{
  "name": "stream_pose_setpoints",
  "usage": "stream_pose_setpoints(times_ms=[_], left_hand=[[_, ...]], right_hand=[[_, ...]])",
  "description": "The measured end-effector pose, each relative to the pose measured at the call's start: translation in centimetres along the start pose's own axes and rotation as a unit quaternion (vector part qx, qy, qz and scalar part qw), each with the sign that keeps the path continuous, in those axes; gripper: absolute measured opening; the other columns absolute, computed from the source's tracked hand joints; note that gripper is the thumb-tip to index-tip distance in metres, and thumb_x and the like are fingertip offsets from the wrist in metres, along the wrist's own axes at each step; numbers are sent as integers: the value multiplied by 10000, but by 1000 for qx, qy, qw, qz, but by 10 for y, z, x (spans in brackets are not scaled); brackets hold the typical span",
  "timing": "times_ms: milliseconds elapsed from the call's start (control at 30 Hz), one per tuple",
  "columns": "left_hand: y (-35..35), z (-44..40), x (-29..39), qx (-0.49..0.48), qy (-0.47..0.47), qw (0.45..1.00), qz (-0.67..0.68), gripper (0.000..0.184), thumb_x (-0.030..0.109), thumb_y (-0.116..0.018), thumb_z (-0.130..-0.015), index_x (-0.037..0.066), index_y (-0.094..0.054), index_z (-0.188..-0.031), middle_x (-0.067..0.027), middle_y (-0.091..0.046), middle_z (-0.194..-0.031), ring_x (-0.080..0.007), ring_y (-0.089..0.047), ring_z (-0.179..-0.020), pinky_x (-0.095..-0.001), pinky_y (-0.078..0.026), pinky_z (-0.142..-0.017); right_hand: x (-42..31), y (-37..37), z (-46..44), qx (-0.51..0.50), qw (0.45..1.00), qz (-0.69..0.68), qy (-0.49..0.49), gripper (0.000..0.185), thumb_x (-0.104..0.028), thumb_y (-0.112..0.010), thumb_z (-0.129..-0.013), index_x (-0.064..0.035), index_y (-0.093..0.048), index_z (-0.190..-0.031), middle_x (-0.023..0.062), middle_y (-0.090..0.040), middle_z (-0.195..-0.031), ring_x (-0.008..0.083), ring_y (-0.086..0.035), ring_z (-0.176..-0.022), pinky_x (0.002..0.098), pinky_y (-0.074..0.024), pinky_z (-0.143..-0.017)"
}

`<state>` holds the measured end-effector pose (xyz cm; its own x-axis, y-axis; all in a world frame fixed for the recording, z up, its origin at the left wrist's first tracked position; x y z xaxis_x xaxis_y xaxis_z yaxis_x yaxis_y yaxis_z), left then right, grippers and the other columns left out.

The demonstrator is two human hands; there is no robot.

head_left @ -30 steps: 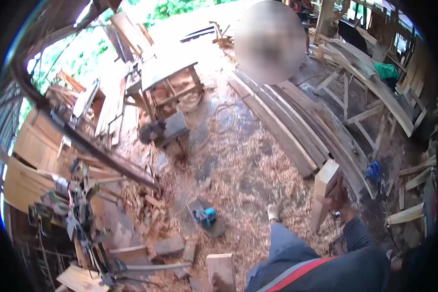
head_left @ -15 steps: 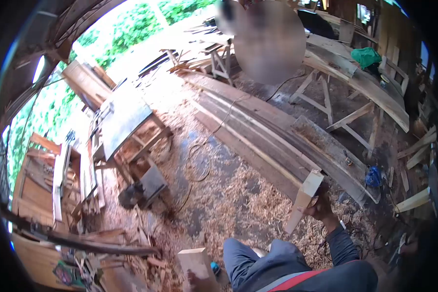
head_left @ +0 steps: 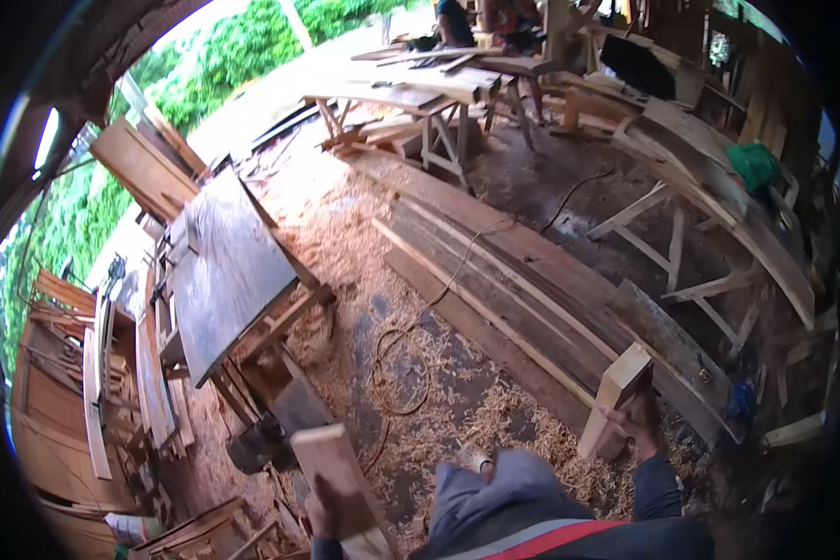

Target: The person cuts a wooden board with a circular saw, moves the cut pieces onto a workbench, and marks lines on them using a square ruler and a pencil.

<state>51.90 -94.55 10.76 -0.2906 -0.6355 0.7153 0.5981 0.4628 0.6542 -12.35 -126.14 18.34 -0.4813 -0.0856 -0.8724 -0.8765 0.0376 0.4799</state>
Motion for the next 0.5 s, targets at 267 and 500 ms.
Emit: stream_pose_setpoints(times_ms=[267, 500], left_hand=[[46, -227, 245, 181, -283, 941, 48, 622, 561, -329, -1067, 68, -476, -719, 4, -423, -597, -162, -447, -535, -359, -368, -513], [29, -468, 369, 342, -343, 868, 111, 379, 416, -385, -1080, 41, -423, -1041, -86, -505, -1000, -206, -532, -925, -362, -429, -789]], right_hand=[[-19, -127, -161, 86, 996, 7, -18, 829, -243, -850, -617, 4, -459, -1305, 176, -608, -1142, 331, -619, -1063, 424, -496, -946], [-95, -260, -376, 93, 989, 66, 93, 916, -307, -857, -575, 0, -445, -1334, 187, -597, -1204, 357, -614, -1108, 434, -488, -964]])
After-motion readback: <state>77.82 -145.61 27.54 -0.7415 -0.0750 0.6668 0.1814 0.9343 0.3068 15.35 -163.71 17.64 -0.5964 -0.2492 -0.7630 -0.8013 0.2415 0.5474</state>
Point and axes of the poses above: each hand's wrist, its own z-axis away from the middle knuckle, its own y-axis out of the back of the hand, x = y × z, the point moved 6 cm from there along -z, towards the middle knuckle
